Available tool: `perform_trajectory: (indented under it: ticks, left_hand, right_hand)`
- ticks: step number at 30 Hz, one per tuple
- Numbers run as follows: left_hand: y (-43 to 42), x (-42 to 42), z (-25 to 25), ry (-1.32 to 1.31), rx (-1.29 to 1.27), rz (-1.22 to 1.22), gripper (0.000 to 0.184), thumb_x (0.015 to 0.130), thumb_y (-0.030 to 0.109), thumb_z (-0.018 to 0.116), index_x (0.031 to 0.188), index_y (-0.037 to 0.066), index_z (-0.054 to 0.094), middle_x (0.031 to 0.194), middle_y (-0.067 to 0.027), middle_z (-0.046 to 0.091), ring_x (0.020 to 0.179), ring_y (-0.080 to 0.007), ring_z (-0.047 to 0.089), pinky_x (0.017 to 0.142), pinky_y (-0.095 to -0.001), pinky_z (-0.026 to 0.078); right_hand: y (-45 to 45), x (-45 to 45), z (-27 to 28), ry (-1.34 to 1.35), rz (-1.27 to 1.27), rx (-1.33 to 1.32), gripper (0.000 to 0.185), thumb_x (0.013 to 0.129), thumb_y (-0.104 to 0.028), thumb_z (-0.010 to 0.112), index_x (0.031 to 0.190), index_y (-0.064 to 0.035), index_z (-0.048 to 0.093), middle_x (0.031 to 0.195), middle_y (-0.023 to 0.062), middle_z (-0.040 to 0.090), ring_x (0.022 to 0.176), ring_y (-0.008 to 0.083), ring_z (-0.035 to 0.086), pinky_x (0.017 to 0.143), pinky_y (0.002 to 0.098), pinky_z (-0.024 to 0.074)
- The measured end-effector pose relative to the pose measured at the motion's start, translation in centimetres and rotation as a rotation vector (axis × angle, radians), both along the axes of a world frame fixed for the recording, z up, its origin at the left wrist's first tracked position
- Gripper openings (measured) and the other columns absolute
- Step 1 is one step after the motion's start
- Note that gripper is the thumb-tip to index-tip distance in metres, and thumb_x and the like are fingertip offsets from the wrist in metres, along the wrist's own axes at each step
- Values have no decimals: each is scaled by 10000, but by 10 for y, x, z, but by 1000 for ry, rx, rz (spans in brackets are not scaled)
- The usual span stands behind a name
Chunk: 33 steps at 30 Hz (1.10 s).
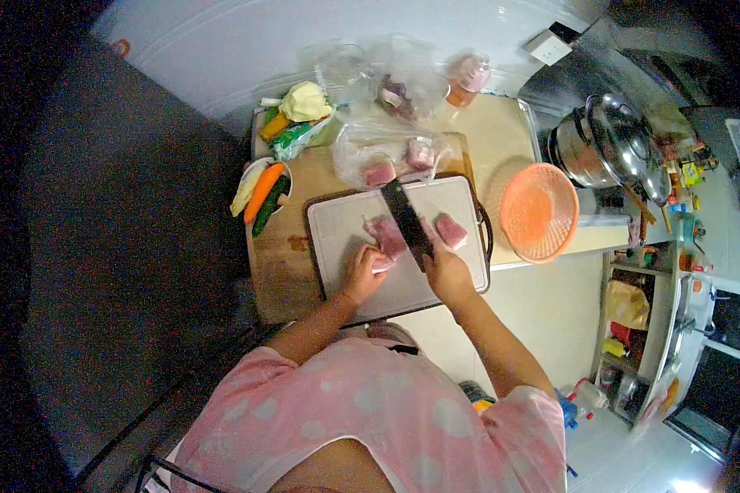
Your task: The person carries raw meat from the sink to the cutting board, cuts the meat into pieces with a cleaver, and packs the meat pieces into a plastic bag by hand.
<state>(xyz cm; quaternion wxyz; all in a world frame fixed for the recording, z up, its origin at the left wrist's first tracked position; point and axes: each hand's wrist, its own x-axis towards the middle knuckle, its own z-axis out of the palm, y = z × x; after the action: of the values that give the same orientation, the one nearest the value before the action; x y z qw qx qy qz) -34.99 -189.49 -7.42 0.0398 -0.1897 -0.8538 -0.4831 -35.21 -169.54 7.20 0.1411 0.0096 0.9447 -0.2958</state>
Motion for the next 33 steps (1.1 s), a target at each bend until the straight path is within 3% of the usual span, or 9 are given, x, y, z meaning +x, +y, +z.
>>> perform_trajectory:
  ticks: [3, 7, 16, 22, 25, 28, 31, 33]
  left_hand:
    - [3, 1, -11, 14, 3, 10, 430, 567, 13, 729, 931, 80, 511, 966, -124, 525, 928, -335, 540, 807, -422, 454]
    - [2, 1, -7, 46, -41, 22, 440, 554, 37, 743, 927, 86, 515, 957, -126, 522, 907, -338, 536, 790, -425, 453]
    - [-3, -2, 6, 30, -152, 19, 442, 545, 71, 761, 920, 95, 528, 959, -127, 526, 902, -344, 536, 793, -439, 452]
    - [0, -3, 5, 22, -135, 46, 428, 574, 109, 774, 926, 96, 530, 962, -125, 538, 913, -345, 539, 774, -445, 463]
    - [-2, -1, 7, 37, -217, 6, 448, 573, 106, 776, 945, 89, 526, 944, -140, 547, 913, -362, 538, 761, -448, 464]
    - [-4, -5, 8, -147, -46, -12, 426, 603, 66, 745, 961, 75, 514, 902, -105, 550, 883, -288, 557, 774, -387, 466]
    - [-10, -10, 11, -521, 482, 134, 382, 639, 25, 683, 970, 66, 495, 884, -48, 524, 864, -180, 529, 790, -322, 444]
    - [-15, -6, -11, -571, 471, 93, 407, 649, -22, 657, 1000, 64, 469, 905, -28, 514, 876, -152, 517, 794, -302, 435]
  right_hand:
    - [-3, 18, 4, 134, 235, 125, 280, 852, -132, 527, 1104, -41, 446, 766, 193, 620, 658, 378, 619, 563, 465, 492]
    - [-11, 33, 6, 60, 319, 222, 219, 886, -133, 450, 1085, -40, 445, 774, 163, 617, 645, 334, 634, 544, 442, 501]
    - [-12, 33, -17, -79, 372, 291, 271, 829, -75, 462, 1094, -31, 426, 811, 180, 620, 680, 342, 644, 568, 441, 516]
    - [-33, 8, -46, -25, 338, 192, 318, 822, -77, 471, 1129, -23, 409, 834, 190, 626, 714, 370, 641, 594, 461, 513]
    - [-46, -7, -58, 47, 303, 151, 272, 859, -124, 486, 1094, -11, 407, 756, 213, 621, 651, 378, 622, 543, 479, 489]
    - [-46, -12, -40, -19, 210, 104, 309, 848, -135, 504, 1125, -22, 427, 771, 226, 631, 688, 389, 630, 564, 491, 492]
    - [-45, -8, -44, 10, 160, 91, 345, 841, -131, 511, 1164, -29, 440, 748, 217, 632, 689, 393, 630, 575, 494, 491]
    - [-43, -6, -58, 43, 194, 73, 557, 822, -82, 473, 1340, -96, 268, 799, 210, 642, 707, 380, 638, 610, 486, 499]
